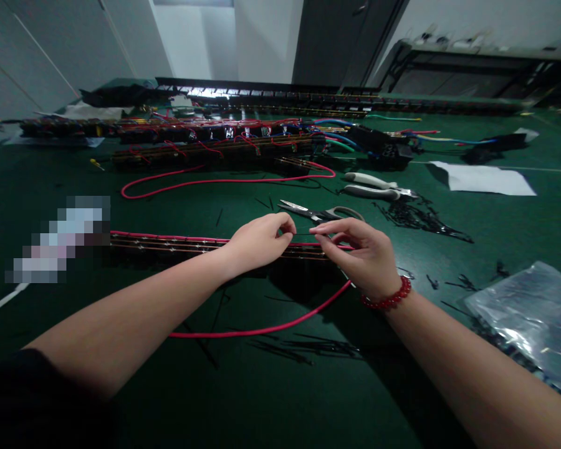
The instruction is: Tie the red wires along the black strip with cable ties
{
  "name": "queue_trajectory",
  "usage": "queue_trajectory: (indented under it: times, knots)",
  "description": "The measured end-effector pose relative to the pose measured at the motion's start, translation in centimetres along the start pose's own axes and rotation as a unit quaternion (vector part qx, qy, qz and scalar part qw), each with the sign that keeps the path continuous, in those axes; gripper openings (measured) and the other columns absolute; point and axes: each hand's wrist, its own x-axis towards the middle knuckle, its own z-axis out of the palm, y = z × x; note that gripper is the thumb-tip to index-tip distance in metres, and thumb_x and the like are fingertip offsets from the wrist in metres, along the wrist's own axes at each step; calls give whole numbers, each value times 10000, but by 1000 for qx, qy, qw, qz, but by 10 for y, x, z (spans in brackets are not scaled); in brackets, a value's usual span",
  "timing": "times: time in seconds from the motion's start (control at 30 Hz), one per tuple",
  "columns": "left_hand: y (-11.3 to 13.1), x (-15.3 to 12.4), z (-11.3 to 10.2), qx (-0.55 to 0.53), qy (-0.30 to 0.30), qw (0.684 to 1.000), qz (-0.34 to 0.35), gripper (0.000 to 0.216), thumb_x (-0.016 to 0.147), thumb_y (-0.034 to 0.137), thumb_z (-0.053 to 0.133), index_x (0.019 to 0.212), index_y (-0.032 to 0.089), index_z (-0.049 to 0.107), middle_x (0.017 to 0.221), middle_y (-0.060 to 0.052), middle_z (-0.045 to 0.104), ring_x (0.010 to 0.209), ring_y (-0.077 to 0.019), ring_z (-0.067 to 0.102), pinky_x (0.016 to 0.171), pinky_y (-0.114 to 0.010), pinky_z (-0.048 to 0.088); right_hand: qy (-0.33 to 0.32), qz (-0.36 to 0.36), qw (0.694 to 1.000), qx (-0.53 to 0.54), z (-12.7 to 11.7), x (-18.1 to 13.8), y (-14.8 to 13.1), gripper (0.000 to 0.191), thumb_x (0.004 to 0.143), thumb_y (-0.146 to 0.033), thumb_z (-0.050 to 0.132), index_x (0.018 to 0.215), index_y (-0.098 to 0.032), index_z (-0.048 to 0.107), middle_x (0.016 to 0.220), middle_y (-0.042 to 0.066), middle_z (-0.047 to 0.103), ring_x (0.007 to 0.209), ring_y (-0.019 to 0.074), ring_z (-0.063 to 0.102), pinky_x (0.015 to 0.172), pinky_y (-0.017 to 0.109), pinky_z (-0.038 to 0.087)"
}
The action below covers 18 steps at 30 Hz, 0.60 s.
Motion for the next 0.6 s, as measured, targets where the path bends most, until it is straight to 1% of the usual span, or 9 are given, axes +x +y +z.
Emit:
queue_trajectory:
  times: [0.1, 0.27, 0.33, 0.5, 0.6]
  knots:
    - [0, 0, 1, -10, -2, 1000, -7, 174, 867, 261, 493, 962, 227, 636, 990, -8, 708, 917, -187, 642, 807, -323, 491, 21, 13, 1000, -7, 0, 0, -2, 67, 810, -188, 701, 871, -215, 710, 879, 37, 748, 784, 176, 702, 606, 281, 550]
    - [1, -1, 0, -16, -12, 1000, -13, 198, 863, 296, 521, 978, 234, 669, 972, -3, 727, 897, -188, 653, 815, -323, 497, 90, 48, 995, 16, 0, 1, 3, 67, 787, -208, 719, 847, -220, 691, 839, 33, 720, 760, 178, 690, 600, 292, 551]
    - [1, -1, -1, -6, -22, 1000, -10, 207, 865, 304, 518, 962, 242, 691, 964, -1, 732, 888, -189, 652, 808, -323, 492, 108, 55, 992, 23, 0, 1, 5, 71, 783, -204, 719, 840, -223, 682, 827, 25, 711, 748, 171, 685, 600, 289, 547]
    - [0, -2, -2, 6, -34, 999, -2, 222, 871, 321, 512, 925, 253, 716, 937, 5, 735, 850, -182, 642, 755, -305, 478, 116, 29, 993, -1, 0, 1, 1, 97, 772, -170, 719, 832, -233, 677, 803, -2, 694, 696, 141, 659, 567, 265, 518]
    - [0, -1, -1, 2, -39, 999, 2, 221, 872, 318, 517, 930, 248, 719, 947, 0, 736, 849, -176, 639, 741, -293, 472, 112, 17, 993, -17, 1, 0, -2, 101, 767, -166, 715, 828, -234, 670, 803, -4, 683, 696, 141, 657, 567, 269, 524]
